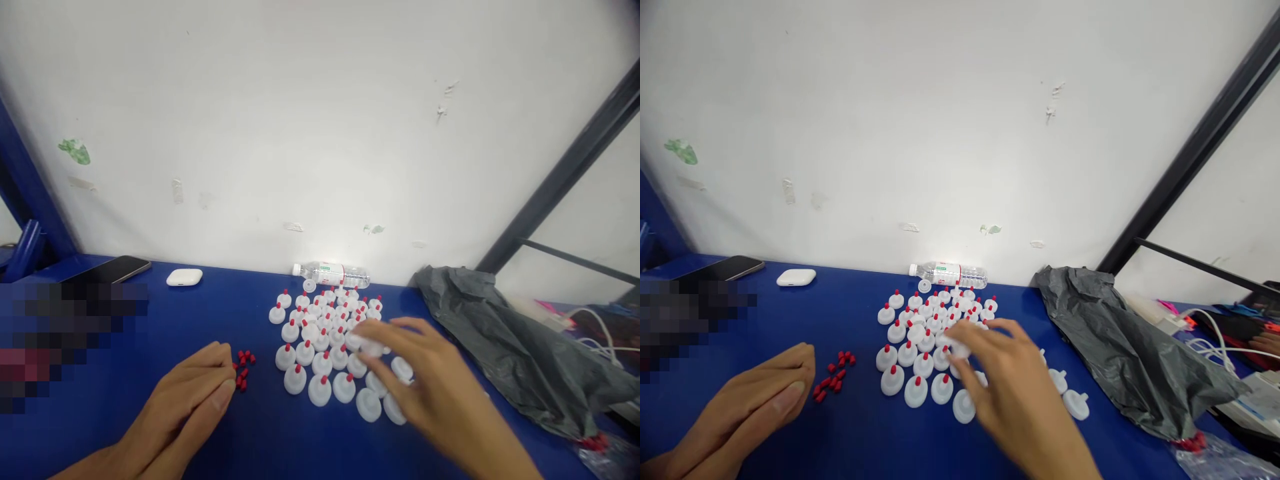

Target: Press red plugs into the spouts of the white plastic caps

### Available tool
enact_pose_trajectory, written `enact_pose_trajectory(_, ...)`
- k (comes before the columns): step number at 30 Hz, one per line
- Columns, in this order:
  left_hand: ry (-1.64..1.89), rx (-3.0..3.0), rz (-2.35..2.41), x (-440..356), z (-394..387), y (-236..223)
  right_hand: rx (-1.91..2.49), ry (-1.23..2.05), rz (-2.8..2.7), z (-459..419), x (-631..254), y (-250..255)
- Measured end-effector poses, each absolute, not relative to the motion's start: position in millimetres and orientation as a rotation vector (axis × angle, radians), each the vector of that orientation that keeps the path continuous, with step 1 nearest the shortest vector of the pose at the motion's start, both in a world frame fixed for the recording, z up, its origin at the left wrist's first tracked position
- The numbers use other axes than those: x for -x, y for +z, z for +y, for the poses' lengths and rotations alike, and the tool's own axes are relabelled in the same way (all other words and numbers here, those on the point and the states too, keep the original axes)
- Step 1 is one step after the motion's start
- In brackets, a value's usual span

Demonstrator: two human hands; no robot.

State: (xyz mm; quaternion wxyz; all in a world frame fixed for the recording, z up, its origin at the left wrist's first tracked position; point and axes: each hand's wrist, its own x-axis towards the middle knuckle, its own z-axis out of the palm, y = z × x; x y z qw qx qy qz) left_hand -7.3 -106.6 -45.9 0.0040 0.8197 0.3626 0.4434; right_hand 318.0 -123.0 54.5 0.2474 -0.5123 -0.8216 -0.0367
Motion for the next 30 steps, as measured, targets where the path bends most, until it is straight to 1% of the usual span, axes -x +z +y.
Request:
enact_pose_trajectory(1,1.341,-2.621,1.071,2,-103,-36,1.496,-0.122,-2.167,-123,-333,58)
enact_pose_trajectory(4,0.982,-2.804,0.83,-15,-95,-8,1.701,-0.051,-2.029,-120,-364,61)
enact_pose_trajectory(7,0.839,-2.813,0.777,-27,-91,3,1.785,0.085,-2.04,-115,-372,58)
enact_pose_trajectory(12,0.869,-2.75,0.871,-29,-87,-12,1.828,0.275,-2.041,-109,-368,55)
enact_pose_trajectory(15,0.909,-2.695,0.982,-29,-84,-21,1.863,0.298,-2.055,-108,-369,52)
enact_pose_trajectory(18,0.873,-2.667,1.029,-29,-84,-25,1.902,0.301,-2.028,-106,-374,46)
enact_pose_trajectory(22,0.848,-2.673,1.106,-28,-84,-25,1.812,0.276,-2.036,-100,-381,37)
enact_pose_trajectory(25,0.837,-2.682,1.134,-27,-84,-24,1.758,0.307,-2.102,-97,-384,36)
enact_pose_trajectory(30,0.818,-2.691,1.143,-28,-84,-25,1.831,0.395,-2.083,-96,-383,34)
